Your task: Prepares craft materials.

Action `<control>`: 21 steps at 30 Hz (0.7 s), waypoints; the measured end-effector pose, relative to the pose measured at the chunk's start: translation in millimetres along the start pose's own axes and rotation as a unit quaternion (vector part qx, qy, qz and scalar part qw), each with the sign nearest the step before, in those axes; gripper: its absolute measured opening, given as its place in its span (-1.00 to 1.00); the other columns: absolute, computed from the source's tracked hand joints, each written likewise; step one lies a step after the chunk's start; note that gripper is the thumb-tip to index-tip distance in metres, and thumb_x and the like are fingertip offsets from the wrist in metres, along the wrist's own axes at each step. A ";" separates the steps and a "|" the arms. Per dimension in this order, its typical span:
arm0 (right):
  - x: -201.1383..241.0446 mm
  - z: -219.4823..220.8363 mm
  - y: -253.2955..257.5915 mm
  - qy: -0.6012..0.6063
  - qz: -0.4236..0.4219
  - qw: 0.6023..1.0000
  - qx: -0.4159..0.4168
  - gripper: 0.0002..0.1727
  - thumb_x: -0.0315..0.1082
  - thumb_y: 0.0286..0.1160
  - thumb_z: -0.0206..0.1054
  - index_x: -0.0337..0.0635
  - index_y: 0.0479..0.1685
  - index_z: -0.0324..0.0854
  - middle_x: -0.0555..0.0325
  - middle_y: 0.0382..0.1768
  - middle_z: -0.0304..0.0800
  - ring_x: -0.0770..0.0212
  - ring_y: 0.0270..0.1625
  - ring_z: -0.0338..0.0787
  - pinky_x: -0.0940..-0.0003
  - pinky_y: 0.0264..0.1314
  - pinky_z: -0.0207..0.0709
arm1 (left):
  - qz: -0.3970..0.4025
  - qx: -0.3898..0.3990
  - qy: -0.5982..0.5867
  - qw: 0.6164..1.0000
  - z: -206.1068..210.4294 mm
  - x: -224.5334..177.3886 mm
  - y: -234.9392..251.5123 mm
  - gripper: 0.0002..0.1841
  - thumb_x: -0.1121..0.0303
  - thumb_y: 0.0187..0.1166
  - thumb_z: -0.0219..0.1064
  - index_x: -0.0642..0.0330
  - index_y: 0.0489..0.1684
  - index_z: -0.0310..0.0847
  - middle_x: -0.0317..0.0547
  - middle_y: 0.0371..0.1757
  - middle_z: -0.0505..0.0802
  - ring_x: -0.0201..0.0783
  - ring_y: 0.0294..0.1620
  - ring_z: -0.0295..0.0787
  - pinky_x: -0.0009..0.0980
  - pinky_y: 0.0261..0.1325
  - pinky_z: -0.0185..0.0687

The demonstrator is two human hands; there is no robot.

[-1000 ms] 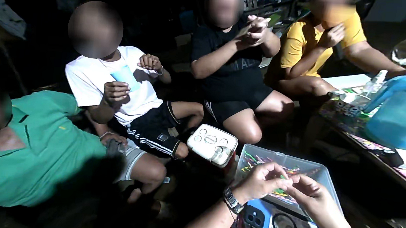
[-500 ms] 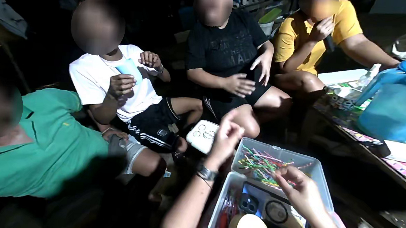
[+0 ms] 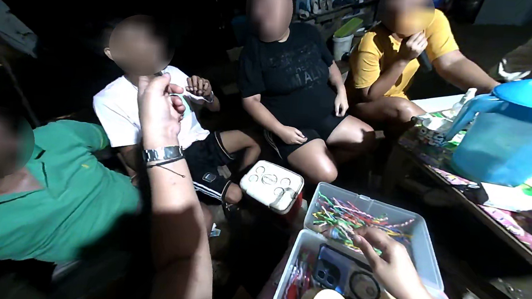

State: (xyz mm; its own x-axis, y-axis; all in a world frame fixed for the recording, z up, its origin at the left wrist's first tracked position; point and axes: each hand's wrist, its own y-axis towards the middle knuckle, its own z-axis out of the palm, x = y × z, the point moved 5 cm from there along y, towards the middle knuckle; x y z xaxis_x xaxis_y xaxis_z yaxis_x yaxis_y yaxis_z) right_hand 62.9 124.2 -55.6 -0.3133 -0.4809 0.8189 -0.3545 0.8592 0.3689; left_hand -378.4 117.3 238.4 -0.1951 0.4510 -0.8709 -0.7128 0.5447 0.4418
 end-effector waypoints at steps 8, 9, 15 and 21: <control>3.3 -15.0 -10.5 0.051 0.016 0.998 -0.011 -0.80 -0.30 0.51 0.33 -0.17 -0.15 0.85 0.19 -0.15 0.87 0.47 -0.12 0.83 0.54 0.03 0.72 | 0.024 0.061 0.151 0.986 22.1 16.8 -43.6 -0.50 0.24 0.76 0.10 -0.02 0.69 0.24 -0.38 -0.29 0.63 -0.54 -0.52 0.49 -0.60 -0.44 0.47; 5.2 -20.3 -10.2 0.099 0.037 0.994 -0.017 -0.83 -0.33 0.52 0.36 -0.17 -0.15 0.84 0.25 -0.15 0.86 0.52 -0.11 0.81 0.59 0.04 0.71 | 0.029 0.161 0.166 0.972 44.0 34.2 -74.5 -0.52 0.27 0.73 0.12 -0.05 0.64 0.31 -0.36 -0.23 0.66 -0.51 -0.43 0.55 -0.54 -0.34 0.53; 15.7 -17.2 10.9 0.338 0.130 0.932 0.010 -0.86 -0.47 0.53 0.27 -0.15 -0.13 0.74 0.35 -0.30 0.86 0.46 -0.23 0.82 0.48 -0.03 0.74 | -0.043 0.602 -0.026 0.797 154.2 130.2 -279.6 -0.72 0.56 0.51 0.36 0.49 0.14 0.68 -0.03 0.09 0.80 -0.42 0.01 0.76 -0.46 0.14 0.72; 1.1 3.2 17.9 0.335 0.148 0.930 0.023 -0.83 -0.46 0.53 0.24 -0.10 -0.15 0.76 0.38 -0.30 0.86 0.47 -0.23 0.82 0.50 -0.02 0.74 | -0.178 0.442 -0.122 0.871 151.4 174.2 -300.1 -0.80 0.64 0.44 0.39 0.36 -0.03 0.60 -0.25 -0.22 0.78 -0.46 -0.26 0.75 -0.45 -0.08 0.76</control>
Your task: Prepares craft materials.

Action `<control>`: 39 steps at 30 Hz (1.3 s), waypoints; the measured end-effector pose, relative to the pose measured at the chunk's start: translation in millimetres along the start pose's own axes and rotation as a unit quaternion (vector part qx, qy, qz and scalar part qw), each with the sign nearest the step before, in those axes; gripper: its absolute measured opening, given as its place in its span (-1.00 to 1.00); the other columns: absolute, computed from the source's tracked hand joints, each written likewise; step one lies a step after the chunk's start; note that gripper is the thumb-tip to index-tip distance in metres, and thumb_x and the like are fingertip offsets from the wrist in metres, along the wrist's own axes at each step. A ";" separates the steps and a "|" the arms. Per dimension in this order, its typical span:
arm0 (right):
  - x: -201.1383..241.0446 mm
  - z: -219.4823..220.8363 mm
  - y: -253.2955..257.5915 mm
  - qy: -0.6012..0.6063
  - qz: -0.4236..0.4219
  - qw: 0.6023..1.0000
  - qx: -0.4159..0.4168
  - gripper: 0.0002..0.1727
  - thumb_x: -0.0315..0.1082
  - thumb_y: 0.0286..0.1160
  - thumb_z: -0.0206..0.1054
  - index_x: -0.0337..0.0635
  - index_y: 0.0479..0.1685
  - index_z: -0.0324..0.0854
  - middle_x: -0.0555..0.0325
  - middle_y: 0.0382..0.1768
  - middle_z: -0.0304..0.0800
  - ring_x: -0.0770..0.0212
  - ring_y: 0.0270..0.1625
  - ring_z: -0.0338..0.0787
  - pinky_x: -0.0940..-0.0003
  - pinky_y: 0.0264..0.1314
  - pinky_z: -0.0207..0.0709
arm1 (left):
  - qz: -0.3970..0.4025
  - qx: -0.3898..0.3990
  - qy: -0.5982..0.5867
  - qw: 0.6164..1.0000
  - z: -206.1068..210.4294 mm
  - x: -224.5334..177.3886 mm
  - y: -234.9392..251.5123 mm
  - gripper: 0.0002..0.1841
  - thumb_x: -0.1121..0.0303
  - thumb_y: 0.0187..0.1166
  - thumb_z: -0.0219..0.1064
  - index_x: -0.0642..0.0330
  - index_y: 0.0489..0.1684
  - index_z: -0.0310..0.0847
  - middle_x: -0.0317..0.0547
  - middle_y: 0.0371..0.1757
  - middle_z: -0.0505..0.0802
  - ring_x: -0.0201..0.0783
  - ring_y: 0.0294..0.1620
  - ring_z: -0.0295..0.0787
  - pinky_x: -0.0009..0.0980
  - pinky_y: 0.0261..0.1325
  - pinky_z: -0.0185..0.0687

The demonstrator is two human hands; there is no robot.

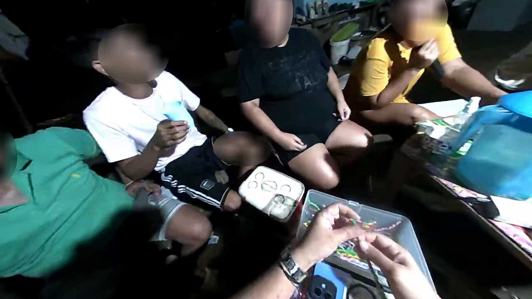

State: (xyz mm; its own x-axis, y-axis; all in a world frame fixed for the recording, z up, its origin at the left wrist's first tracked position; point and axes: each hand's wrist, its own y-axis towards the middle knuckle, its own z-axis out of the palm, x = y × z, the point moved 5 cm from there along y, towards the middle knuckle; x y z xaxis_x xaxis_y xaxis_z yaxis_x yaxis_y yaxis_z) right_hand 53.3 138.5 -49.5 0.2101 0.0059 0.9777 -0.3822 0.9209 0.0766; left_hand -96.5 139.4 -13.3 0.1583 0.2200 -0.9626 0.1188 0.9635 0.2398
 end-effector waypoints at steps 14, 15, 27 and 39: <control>-12.2 25.2 23.3 -0.042 -0.028 0.999 -0.007 -0.81 -0.59 0.27 0.45 -0.02 -0.37 0.68 0.49 -0.47 0.80 0.57 -0.40 0.74 0.57 -0.24 0.69 | 0.003 0.018 0.124 0.992 -32.7 5.3 -9.9 -0.81 0.49 0.47 0.45 0.45 -0.11 0.66 -0.18 -0.26 0.78 -0.51 -0.27 0.69 -0.55 -0.09 0.66; -10.3 29.2 25.8 -0.055 -0.031 0.998 0.003 -0.83 -0.56 0.29 0.46 -0.03 -0.35 0.68 0.48 -0.45 0.80 0.58 -0.39 0.75 0.58 -0.23 0.68 | 0.016 0.007 0.120 0.993 -36.8 3.1 -10.9 -0.83 0.51 0.46 0.45 0.45 -0.13 0.66 -0.18 -0.27 0.78 -0.52 -0.28 0.70 -0.56 -0.11 0.67; 11.3 51.4 26.6 -0.113 0.013 0.992 0.057 -0.90 -0.47 0.48 0.37 -0.12 -0.27 0.80 0.36 -0.33 0.90 0.51 -0.25 0.84 0.53 -0.04 0.73 | 0.077 -0.049 -0.018 0.996 -59.4 -8.6 -27.4 -0.82 0.57 0.44 0.44 0.31 -0.10 0.59 -0.36 -0.24 0.77 -0.58 -0.22 0.74 -0.56 -0.05 0.73; 43.4 44.3 9.3 -0.144 0.020 0.983 0.112 -0.85 -0.37 0.65 0.26 -0.15 -0.05 0.75 0.39 -0.19 0.87 0.52 -0.11 0.81 0.51 0.09 0.71 | 0.105 -0.032 -0.057 0.992 -29.8 -25.5 -20.4 -0.81 0.61 0.39 0.45 0.24 -0.16 0.58 -0.43 -0.23 0.78 -0.58 -0.27 0.75 -0.55 -0.14 0.76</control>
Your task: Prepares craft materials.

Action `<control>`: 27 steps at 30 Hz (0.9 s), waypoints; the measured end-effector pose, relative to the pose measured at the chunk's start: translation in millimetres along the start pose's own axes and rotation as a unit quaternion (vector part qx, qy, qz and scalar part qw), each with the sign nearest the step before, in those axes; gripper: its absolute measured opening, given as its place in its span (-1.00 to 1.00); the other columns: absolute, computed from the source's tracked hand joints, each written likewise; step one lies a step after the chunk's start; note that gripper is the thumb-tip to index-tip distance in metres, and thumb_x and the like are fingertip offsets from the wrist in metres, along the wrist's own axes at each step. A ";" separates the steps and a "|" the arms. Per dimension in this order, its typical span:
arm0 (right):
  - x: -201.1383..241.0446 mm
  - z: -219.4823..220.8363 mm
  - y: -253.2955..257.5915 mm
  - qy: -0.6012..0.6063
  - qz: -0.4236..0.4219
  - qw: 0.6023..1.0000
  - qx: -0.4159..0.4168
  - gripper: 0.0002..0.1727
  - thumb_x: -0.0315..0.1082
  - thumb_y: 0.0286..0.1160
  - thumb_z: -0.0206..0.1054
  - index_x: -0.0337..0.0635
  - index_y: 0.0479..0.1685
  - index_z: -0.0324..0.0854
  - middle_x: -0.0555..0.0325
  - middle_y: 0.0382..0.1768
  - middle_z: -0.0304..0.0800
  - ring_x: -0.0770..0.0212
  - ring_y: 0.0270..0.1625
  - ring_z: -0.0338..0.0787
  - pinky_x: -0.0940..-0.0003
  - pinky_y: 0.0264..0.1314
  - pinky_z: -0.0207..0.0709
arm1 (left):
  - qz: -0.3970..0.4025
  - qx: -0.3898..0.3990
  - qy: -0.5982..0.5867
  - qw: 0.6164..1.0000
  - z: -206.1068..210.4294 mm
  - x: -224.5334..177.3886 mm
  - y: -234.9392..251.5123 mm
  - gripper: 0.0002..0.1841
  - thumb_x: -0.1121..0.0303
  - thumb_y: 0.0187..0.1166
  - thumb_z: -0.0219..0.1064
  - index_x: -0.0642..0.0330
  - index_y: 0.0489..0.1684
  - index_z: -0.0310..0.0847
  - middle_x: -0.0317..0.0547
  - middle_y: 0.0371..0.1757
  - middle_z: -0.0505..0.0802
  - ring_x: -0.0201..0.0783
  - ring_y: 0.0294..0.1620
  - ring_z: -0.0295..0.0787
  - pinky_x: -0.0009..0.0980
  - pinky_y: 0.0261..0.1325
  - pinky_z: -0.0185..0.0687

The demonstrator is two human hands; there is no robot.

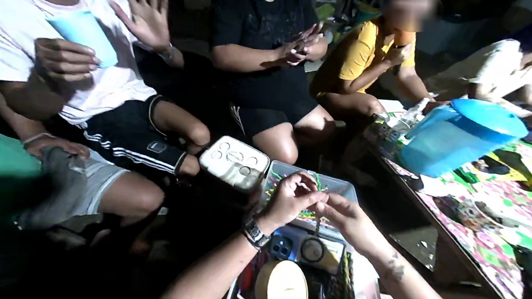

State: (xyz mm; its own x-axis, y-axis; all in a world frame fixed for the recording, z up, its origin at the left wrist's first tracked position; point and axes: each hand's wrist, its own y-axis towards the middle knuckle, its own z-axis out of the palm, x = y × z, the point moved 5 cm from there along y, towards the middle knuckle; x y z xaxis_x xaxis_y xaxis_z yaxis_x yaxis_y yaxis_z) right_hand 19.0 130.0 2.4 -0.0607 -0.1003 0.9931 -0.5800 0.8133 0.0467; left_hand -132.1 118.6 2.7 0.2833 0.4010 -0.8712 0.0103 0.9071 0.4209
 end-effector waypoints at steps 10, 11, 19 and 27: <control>-7.2 -39.2 -27.4 0.077 -0.025 0.992 -0.096 -0.92 -0.45 0.36 0.48 -0.07 -0.42 0.76 0.40 -0.45 0.82 0.54 -0.36 0.75 0.58 -0.20 0.65 | -0.085 0.023 -0.137 0.987 46.7 29.6 4.8 -0.79 0.60 0.32 0.41 0.07 -0.23 0.59 -0.41 -0.28 0.80 -0.52 -0.26 0.75 -0.53 -0.15 0.73; -9.8 -42.5 -28.6 0.106 -0.028 0.988 -0.105 -0.89 -0.49 0.30 0.50 -0.07 -0.45 0.73 0.39 -0.47 0.81 0.54 -0.40 0.73 0.60 -0.24 0.63 | -0.095 0.024 -0.161 0.982 50.2 35.0 3.5 -0.78 0.58 0.31 0.43 0.06 -0.22 0.61 -0.39 -0.28 0.82 -0.50 -0.27 0.77 -0.52 -0.16 0.74; -34.6 -67.5 -40.4 -0.140 -0.118 0.960 -0.211 -0.80 -0.21 0.32 0.51 -0.13 -0.39 0.66 0.34 -0.40 0.74 0.53 -0.33 0.72 0.58 -0.21 0.64 | 0.011 0.021 0.021 1.000 63.1 45.0 9.4 -0.82 0.66 0.42 0.37 0.19 -0.24 0.52 -0.39 -0.30 0.74 -0.57 -0.29 0.69 -0.57 -0.14 0.69; -40.2 -57.9 -42.4 -0.130 -0.145 0.955 -0.222 -0.79 -0.23 0.37 0.47 -0.21 -0.29 0.71 0.26 -0.34 0.77 0.59 -0.34 0.73 0.67 -0.22 0.65 | -0.091 0.051 -0.005 0.995 63.7 52.0 3.2 -0.84 0.65 0.38 0.37 0.17 -0.24 0.60 -0.37 -0.20 0.81 -0.54 -0.24 0.76 -0.54 -0.12 0.75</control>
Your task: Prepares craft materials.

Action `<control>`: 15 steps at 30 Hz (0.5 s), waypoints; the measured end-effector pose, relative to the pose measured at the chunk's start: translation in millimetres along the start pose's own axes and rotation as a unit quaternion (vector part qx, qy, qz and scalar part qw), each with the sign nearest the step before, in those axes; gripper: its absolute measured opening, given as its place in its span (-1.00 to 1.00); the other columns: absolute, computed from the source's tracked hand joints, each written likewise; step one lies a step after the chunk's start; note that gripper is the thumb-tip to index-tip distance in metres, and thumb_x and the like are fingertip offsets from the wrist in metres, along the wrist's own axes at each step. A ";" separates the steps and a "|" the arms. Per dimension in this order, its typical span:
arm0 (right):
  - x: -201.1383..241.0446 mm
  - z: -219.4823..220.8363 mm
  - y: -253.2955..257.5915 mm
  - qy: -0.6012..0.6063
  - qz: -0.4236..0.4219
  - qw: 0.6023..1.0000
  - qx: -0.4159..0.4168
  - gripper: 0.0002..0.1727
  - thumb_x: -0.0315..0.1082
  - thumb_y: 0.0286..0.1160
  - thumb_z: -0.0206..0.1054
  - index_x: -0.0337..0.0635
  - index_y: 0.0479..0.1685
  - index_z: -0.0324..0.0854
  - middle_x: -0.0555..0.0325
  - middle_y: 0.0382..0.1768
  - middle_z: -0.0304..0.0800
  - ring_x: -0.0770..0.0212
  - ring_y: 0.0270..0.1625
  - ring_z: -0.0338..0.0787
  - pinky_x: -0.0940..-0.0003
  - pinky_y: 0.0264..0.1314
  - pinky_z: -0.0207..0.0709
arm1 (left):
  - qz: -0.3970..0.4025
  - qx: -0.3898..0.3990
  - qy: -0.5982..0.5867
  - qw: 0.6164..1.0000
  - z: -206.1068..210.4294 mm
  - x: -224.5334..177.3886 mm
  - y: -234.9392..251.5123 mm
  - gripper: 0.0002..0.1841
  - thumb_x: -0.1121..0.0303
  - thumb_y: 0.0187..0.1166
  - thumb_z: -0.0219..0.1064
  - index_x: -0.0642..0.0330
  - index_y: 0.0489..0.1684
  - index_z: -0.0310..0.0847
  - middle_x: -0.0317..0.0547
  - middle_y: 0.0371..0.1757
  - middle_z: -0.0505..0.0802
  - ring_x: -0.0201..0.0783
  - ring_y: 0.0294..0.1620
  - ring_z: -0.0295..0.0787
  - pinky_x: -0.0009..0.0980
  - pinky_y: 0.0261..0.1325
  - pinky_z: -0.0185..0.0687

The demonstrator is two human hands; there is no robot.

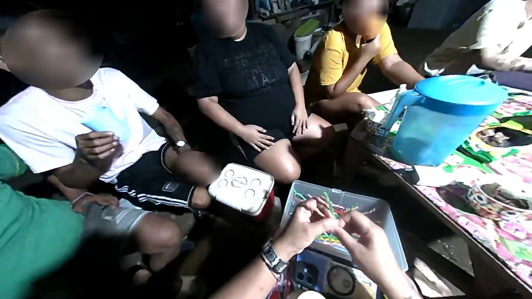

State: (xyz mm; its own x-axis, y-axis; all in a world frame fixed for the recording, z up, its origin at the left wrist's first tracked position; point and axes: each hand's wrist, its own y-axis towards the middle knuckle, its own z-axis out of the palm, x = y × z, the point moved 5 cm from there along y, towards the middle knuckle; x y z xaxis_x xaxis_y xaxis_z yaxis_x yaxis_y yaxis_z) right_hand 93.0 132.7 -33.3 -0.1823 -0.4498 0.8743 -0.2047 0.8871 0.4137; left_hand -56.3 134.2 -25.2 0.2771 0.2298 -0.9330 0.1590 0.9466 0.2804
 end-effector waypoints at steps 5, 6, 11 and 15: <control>2.8 11.8 4.2 -0.041 0.000 0.996 0.079 -0.65 -0.15 0.68 0.20 -0.19 0.00 0.82 0.21 -0.14 0.90 0.51 -0.11 0.83 0.51 0.07 0.70 | 0.016 -0.038 -0.012 0.999 -22.0 -0.7 -0.1 -0.82 0.65 0.40 0.38 0.15 -0.24 0.59 -0.36 -0.21 0.81 -0.53 -0.24 0.75 -0.53 -0.11 0.73; 1.4 14.9 5.2 -0.045 0.008 0.995 0.089 -0.65 -0.15 0.68 0.19 -0.17 -0.03 0.83 0.21 -0.14 0.90 0.50 -0.10 0.82 0.47 0.09 0.70 | 0.020 -0.046 -0.014 0.999 -25.4 -1.2 -1.8 -0.82 0.65 0.39 0.37 0.14 -0.24 0.59 -0.37 -0.21 0.81 -0.54 -0.25 0.75 -0.54 -0.12 0.72; -1.7 32.9 11.1 0.000 0.065 0.990 0.127 -0.73 -0.18 0.63 0.27 -0.10 -0.15 0.85 0.38 -0.28 0.87 0.64 -0.25 0.76 0.57 -0.05 0.66 | 0.031 -0.042 -0.024 0.998 -36.8 -7.3 -5.9 -0.81 0.67 0.36 0.37 0.13 -0.30 0.62 -0.39 -0.16 0.81 -0.55 -0.17 0.75 -0.54 -0.06 0.73; 0.9 42.9 12.5 0.049 0.047 0.993 0.096 -0.84 -0.22 0.47 0.40 -0.08 -0.32 0.81 0.46 -0.33 0.85 0.68 -0.27 0.75 0.66 -0.08 0.66 | 0.005 -0.032 -0.020 0.999 -42.3 -9.9 -10.4 -0.81 0.66 0.41 0.35 0.16 -0.21 0.55 -0.39 -0.24 0.78 -0.55 -0.24 0.72 -0.54 -0.10 0.70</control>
State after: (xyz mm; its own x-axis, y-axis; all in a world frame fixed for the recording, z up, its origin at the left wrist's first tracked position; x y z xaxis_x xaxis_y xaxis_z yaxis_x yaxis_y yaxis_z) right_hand 49.0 139.0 -38.3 -0.1173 -0.3457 0.9310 -0.3726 0.8843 0.2814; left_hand -100.8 131.6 -28.4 0.3167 0.2305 -0.9201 0.0950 0.9575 0.2725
